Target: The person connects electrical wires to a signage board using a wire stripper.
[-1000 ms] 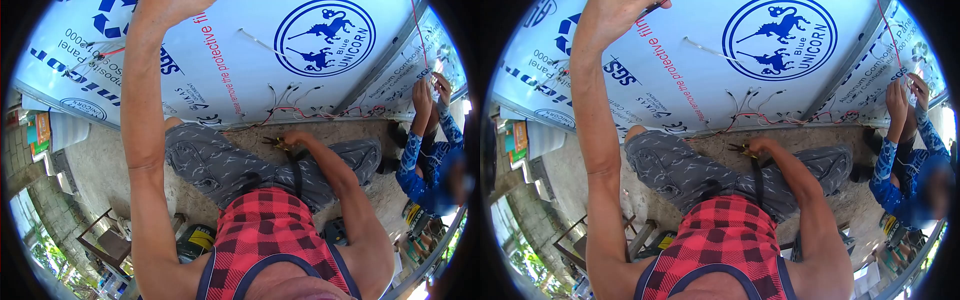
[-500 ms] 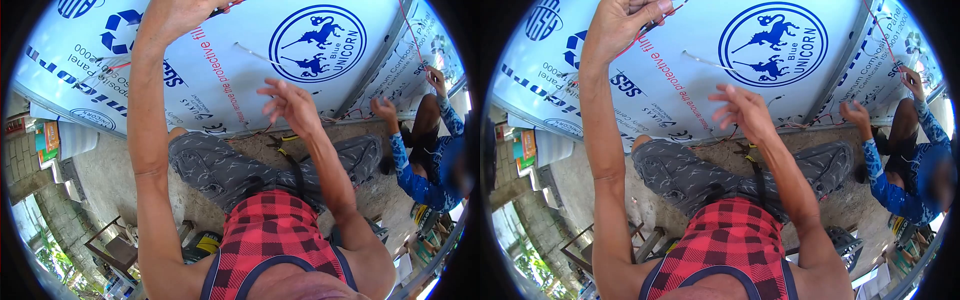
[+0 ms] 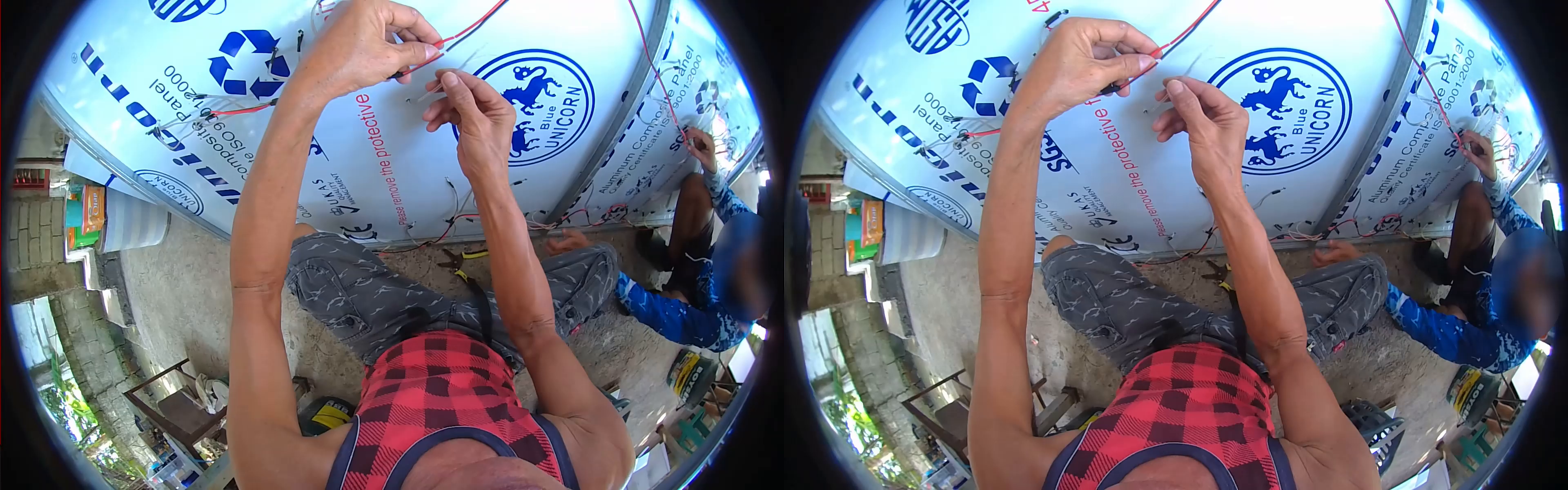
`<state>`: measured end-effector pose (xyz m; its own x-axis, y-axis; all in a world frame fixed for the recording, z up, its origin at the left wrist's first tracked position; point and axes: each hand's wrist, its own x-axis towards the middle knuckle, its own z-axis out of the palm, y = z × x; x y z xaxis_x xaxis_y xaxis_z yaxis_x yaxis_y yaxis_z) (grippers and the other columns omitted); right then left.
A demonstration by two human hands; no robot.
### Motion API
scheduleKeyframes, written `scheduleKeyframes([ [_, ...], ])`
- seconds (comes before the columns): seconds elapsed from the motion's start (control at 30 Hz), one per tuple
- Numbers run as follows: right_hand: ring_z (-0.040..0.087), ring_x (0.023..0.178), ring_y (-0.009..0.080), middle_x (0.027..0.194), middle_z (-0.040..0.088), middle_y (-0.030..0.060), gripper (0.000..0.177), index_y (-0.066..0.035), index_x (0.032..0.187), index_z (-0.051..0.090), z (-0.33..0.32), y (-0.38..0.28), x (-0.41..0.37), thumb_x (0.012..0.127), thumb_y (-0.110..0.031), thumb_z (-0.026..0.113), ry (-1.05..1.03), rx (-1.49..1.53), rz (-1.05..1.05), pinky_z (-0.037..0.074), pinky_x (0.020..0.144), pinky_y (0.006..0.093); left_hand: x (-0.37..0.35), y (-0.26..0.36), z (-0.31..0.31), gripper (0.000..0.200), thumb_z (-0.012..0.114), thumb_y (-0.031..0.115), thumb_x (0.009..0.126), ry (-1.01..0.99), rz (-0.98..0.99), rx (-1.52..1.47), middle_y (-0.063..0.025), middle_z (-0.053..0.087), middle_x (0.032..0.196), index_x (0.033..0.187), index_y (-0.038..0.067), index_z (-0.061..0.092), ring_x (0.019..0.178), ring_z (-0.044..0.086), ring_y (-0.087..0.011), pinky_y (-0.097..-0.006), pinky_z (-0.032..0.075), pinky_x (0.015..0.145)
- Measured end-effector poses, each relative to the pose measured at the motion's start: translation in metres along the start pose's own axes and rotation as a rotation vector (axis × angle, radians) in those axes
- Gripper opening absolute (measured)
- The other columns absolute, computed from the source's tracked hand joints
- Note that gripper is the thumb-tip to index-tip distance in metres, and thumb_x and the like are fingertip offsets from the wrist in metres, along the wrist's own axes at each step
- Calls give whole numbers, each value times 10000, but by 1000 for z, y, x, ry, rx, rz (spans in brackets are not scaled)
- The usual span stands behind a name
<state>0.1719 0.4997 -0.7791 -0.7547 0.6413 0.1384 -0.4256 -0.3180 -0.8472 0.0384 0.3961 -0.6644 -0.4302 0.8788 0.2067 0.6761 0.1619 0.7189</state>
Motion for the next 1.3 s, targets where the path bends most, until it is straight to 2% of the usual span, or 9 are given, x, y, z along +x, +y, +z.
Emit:
scheduleKeyframes([
  [0.07, 672, 609, 154, 846, 730, 113, 274, 25, 1035, 741, 4, -4, 5, 967, -238, 709, -66, -70, -41, 531, 504, 282, 0, -1, 0, 220, 746, 146, 914, 9, 5, -52, -82, 731, 809, 1082, 4, 749, 597, 635, -108, -229, 486, 524],
  [0.33, 649, 589, 121, 787, 723, 80, 244, -14, 991, 770, 11, -8, 16, 958, -251, 721, -157, -199, -71, 491, 488, 250, 0, 6, -1, 246, 770, 164, 894, 71, -56, 81, -128, 735, 799, 1049, -25, 751, 599, 659, -120, -235, 520, 564],
  [0.43, 644, 586, 115, 766, 715, 65, 227, -27, 973, 778, 14, -10, 21, 950, -248, 730, -170, -246, -97, 489, 492, 247, 2, 8, -3, 223, 766, 159, 897, 70, -105, 45, -122, 734, 791, 1023, -26, 757, 592, 654, -118, -236, 514, 555],
  [0.67, 653, 598, 118, 735, 705, 53, 212, -13, 970, 776, 9, -11, 25, 931, -219, 748, -171, -243, -75, 497, 512, 242, 5, -1, 3, 168, 745, 132, 908, 106, -63, 62, -95, 724, 758, 981, -19, 758, 604, 645, -110, -241, 500, 562],
  [0.8, 678, 623, 144, 792, 717, 77, 248, 25, 1035, 743, 3, -14, 24, 950, -207, 717, -186, -264, -49, 520, 530, 255, 5, -8, 7, 186, 752, 177, 903, 150, 32, 105, -75, 718, 747, 963, 2, 761, 621, 642, -114, -254, 497, 588],
  [0.97, 715, 674, 200, 952, 727, 142, 286, 58, 1153, 669, 6, -26, 34, 993, -173, 620, -157, 8, -63, 556, 544, 290, 3, -13, 10, 202, 757, 202, 892, 188, 51, 75, -66, 713, 740, 955, 10, 757, 630, 638, -116, -267, 499, 602],
  [1.1, 721, 710, 206, 910, 720, 145, 258, 51, 1124, 668, 2, -32, 48, 977, -160, 664, -272, -8, -111, 559, 547, 286, 4, -10, 10, 199, 753, 197, 892, 190, 59, 111, -61, 707, 731, 958, 10, 753, 632, 640, -117, -264, 499, 606],
  [1.3, 710, 703, 193, 846, 711, 127, 196, 30, 1020, 663, 1, -28, 49, 974, -160, 669, -259, -49, -175, 547, 555, 270, 2, -10, 12, 207, 743, 206, 905, 206, 73, 112, -58, 698, 718, 955, 6, 746, 635, 650, -127, -263, 503, 602],
])
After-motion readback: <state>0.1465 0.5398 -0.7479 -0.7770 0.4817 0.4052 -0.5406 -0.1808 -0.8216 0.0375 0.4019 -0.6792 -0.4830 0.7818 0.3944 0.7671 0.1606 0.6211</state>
